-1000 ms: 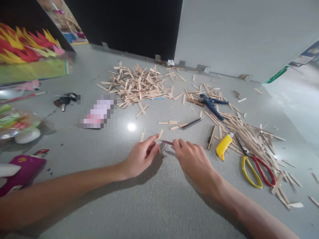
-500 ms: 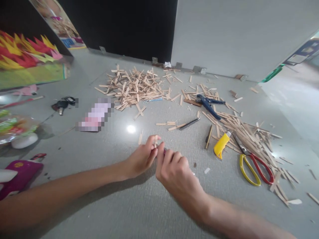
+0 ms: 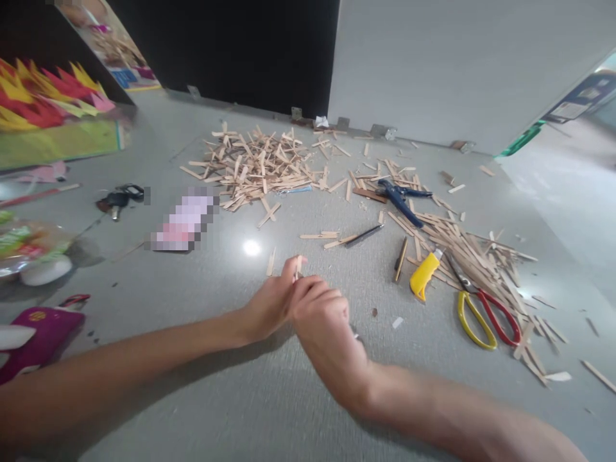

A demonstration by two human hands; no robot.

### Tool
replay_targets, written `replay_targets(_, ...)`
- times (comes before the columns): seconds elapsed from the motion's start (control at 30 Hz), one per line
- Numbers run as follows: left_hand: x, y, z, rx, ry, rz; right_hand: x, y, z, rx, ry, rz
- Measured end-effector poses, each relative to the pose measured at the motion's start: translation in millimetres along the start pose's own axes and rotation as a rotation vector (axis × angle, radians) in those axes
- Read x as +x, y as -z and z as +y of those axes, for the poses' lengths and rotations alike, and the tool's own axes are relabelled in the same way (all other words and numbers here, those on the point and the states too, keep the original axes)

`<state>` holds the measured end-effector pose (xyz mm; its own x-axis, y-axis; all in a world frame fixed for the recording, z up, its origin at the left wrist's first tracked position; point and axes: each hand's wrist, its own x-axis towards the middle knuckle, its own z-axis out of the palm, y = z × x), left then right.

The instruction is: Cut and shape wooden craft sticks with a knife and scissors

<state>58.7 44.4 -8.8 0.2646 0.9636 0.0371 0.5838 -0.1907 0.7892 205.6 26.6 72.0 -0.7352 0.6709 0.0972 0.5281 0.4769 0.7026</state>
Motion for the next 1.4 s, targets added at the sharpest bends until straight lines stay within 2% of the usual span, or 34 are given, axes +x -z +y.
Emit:
replay_targets(0.1,2,-0.1,-1,-0.059,0.042,-0.007,4,5,-11,-0.013,-0.044,-0.081)
replay_targets(0.2,4,2.4,-6,-0.120,0.020,0.031,11,-14,-4,0.121,-0.018,-0.094)
replay_targets(0.33,5,6.1,-11,-0.157,-0.077,0.051,21,-37,16,0.313,0.069,-0.195)
replay_targets(0.43,5,6.1,-10,-0.122,-0.070,0.076,21,-28,16,0.319,0.080,-0.216)
replay_targets(0.57,4,5.0,-7,-0.096,-0.054,0.072,18,-5,3,0.254,-0.010,-0.230)
replay_targets(0.63,4,5.3,-8,-0.103,-0.067,0.078,19,-8,3,0.283,-0.010,-0.234)
replay_targets(0.77,5,6.0,-14,-0.093,-0.077,0.093,26,-30,18,0.362,0.060,-0.218)
replay_targets(0.83,6,5.3,-16,-0.081,-0.072,0.100,26,-34,20,0.373,0.071,-0.213)
replay_targets(1.03,5,4.2,-15,-0.034,-0.053,0.113,23,-14,3,0.374,-0.028,-0.244)
replay_targets(1.2,7,5.7,-15,-0.020,-0.070,0.117,30,-34,23,0.435,0.065,-0.235)
replay_targets(1.27,7,4.8,-16,-0.015,-0.067,0.120,31,-35,26,0.446,0.086,-0.239)
replay_targets(1.4,6,2.1,-17,0.001,-0.047,0.129,29,-16,12,0.416,0.014,-0.270)
